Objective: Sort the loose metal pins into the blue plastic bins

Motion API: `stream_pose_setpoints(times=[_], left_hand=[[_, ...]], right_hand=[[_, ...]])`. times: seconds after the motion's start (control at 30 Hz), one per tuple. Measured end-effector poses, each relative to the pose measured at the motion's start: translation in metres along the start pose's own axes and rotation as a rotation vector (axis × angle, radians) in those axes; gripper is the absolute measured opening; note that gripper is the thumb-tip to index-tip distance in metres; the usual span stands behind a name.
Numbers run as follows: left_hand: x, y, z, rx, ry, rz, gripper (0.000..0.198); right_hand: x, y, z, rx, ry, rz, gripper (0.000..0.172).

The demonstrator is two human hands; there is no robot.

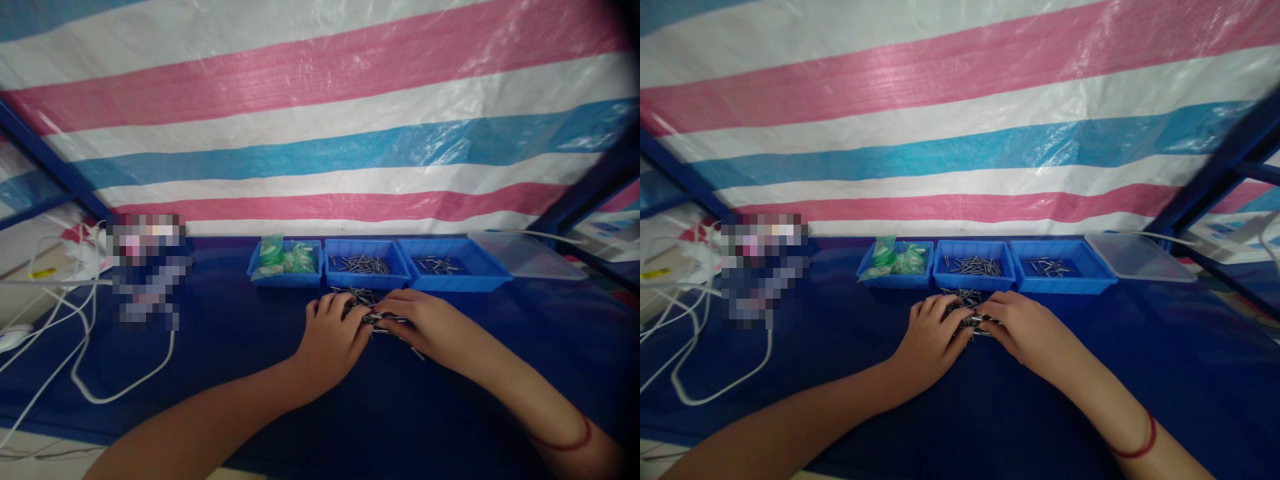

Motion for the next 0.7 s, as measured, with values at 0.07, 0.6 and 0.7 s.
stream_pose_setpoints(times=[0.07, 0.6, 0.7], left_hand=[[0.004, 0.000, 0.002, -0.013, -0.016, 0.038, 0.026], [0.024, -0.010, 0.005, -0.225, -0.116, 0.271, 0.012], [0.027, -0.012, 0.005, -0.263, -0.131, 0.302, 0.009]], right_hand=[[0.003, 0.000, -0.001, -0.009, -0.021, -0.028, 0.021], [0.015, -0.005, 0.000, -0.113, 0.006, -0.159, 0.021], [0.014, -0.005, 0.000, -0.129, 0.010, -0.148, 0.025]])
Point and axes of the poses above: each hand's wrist, its own z-axis away from the middle knuckle, its own y-axis out of the palm, x = y × z, the point moved 8 cm from there along -z, towards the middle knuckle, and after that the axes turned 15 degrees about y, right-handed, at the moved point
